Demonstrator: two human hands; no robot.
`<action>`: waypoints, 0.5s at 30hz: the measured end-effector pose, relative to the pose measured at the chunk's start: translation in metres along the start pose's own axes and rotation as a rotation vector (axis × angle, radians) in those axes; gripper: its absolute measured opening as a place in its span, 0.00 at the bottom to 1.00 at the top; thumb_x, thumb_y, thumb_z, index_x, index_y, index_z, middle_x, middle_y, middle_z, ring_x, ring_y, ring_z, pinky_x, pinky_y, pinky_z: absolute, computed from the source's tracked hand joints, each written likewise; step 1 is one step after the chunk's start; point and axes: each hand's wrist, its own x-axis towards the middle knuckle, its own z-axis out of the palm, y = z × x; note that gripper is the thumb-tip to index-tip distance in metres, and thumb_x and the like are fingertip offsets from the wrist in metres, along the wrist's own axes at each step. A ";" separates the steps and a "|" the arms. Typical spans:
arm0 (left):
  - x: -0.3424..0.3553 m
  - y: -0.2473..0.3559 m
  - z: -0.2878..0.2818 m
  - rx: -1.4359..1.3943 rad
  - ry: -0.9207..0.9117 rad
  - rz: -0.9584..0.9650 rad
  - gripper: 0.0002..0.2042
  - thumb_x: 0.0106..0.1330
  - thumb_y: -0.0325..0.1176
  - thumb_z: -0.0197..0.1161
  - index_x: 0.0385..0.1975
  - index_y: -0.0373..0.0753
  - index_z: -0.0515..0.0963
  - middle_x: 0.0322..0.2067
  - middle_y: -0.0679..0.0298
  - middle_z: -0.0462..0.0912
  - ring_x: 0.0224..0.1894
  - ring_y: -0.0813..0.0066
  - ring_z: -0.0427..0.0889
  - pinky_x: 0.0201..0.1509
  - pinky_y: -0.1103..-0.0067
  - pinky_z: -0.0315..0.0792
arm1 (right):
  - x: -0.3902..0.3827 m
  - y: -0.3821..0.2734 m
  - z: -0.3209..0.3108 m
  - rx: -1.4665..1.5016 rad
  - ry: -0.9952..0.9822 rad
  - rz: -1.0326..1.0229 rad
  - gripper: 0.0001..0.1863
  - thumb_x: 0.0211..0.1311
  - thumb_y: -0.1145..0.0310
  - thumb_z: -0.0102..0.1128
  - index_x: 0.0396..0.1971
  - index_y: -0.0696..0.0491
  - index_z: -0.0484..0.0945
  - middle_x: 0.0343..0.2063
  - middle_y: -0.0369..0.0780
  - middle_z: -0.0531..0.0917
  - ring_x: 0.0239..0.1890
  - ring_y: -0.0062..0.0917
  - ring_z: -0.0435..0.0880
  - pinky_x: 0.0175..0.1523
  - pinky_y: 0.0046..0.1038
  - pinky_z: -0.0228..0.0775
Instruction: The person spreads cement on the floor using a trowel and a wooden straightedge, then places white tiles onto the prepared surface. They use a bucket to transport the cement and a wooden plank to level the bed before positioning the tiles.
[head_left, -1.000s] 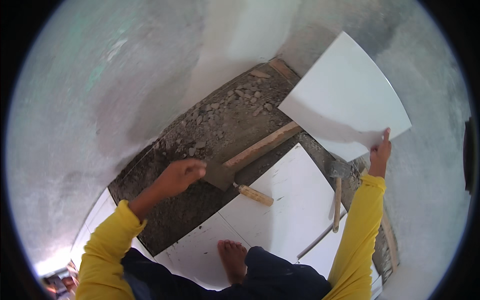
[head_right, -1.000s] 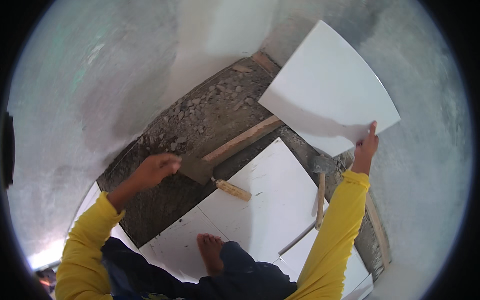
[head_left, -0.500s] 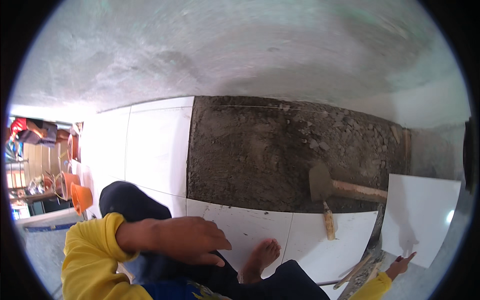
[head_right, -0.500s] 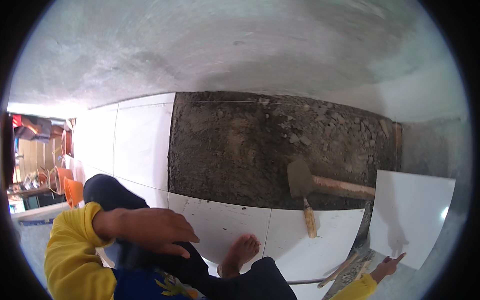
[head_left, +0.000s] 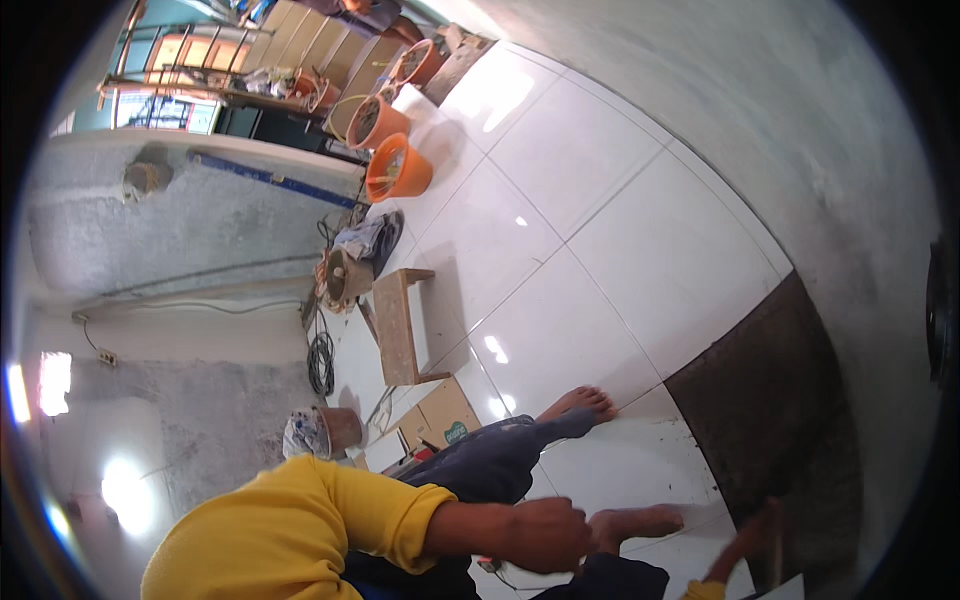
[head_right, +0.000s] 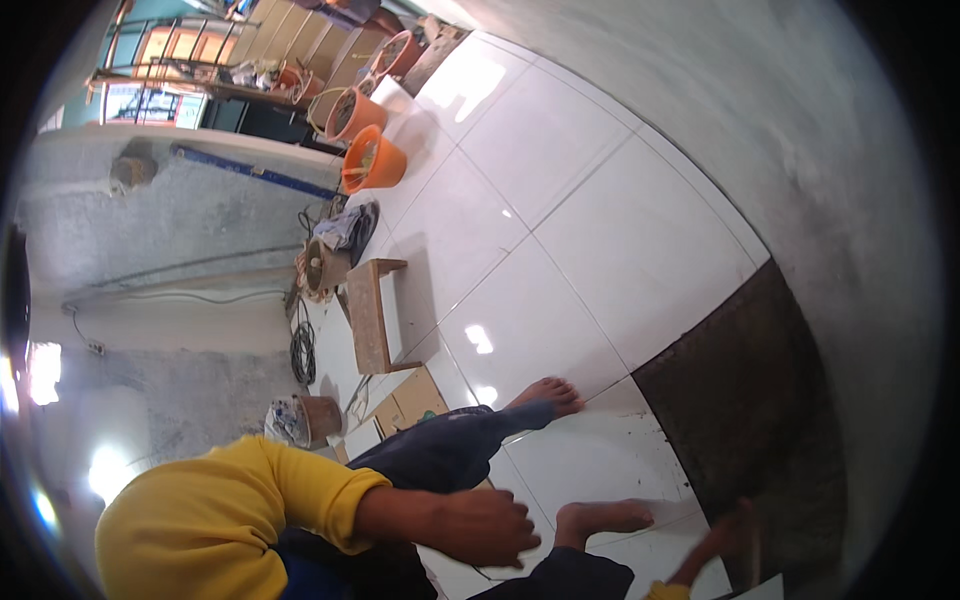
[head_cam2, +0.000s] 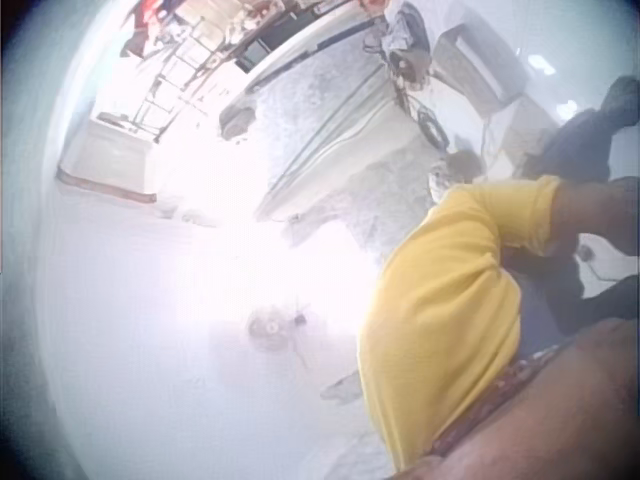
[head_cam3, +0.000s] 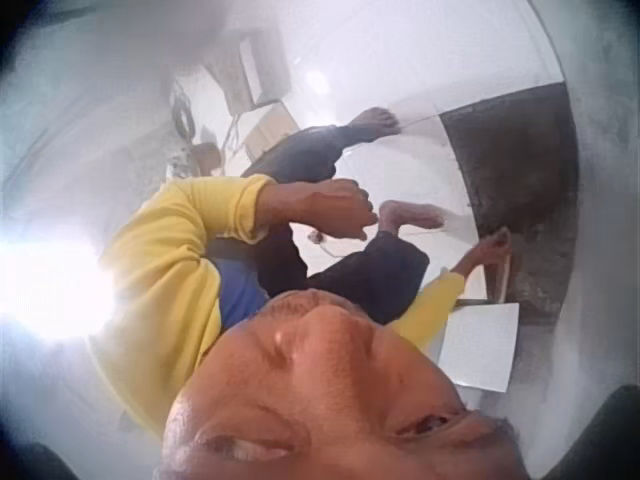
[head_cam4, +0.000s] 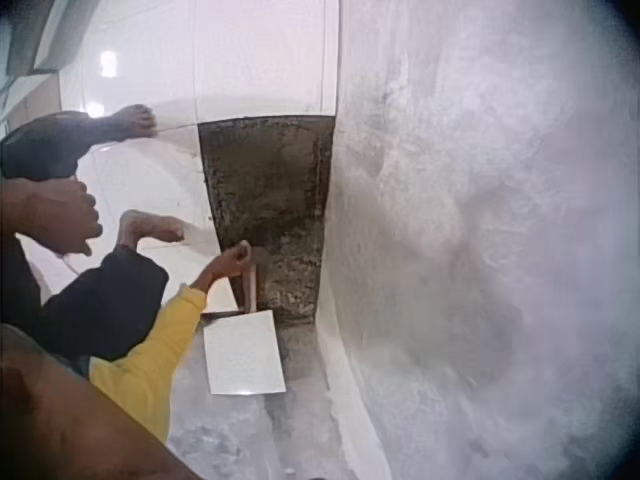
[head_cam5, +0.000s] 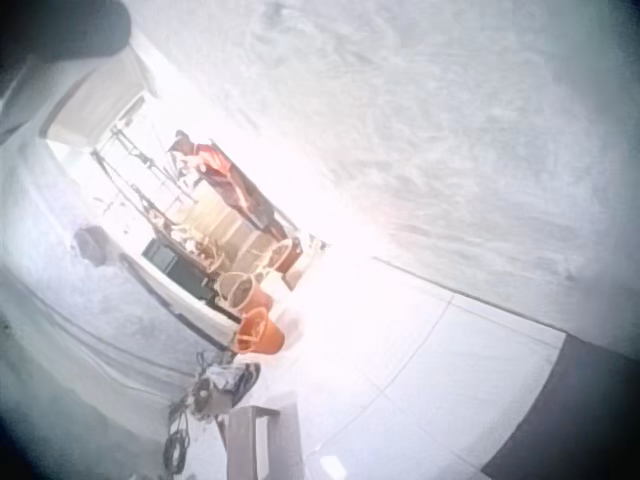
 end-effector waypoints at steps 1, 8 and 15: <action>-0.021 -0.006 0.002 -0.094 0.084 -0.133 0.20 0.78 0.51 0.59 0.47 0.37 0.80 0.40 0.56 0.86 0.50 0.55 0.86 0.54 0.61 0.79 | 0.001 -0.090 0.003 0.496 -0.331 0.354 0.17 0.80 0.61 0.61 0.58 0.56 0.82 0.48 0.40 0.87 0.49 0.26 0.84 0.58 0.32 0.76; -0.227 -0.066 0.059 -0.238 0.708 -0.651 0.18 0.71 0.48 0.67 0.48 0.40 0.84 0.48 0.54 0.85 0.55 0.53 0.82 0.62 0.62 0.75 | 0.018 -0.485 -0.125 0.550 -1.014 -0.345 0.15 0.67 0.69 0.73 0.50 0.57 0.84 0.35 0.43 0.86 0.31 0.27 0.85 0.40 0.31 0.80; -0.324 -0.122 0.137 -1.028 0.915 -0.442 0.32 0.76 0.57 0.61 0.69 0.38 0.75 0.68 0.44 0.76 0.73 0.45 0.71 0.76 0.63 0.64 | 0.045 -0.498 -0.195 0.426 -0.907 0.412 0.14 0.76 0.63 0.64 0.53 0.54 0.80 0.34 0.36 0.84 0.29 0.21 0.83 0.34 0.26 0.81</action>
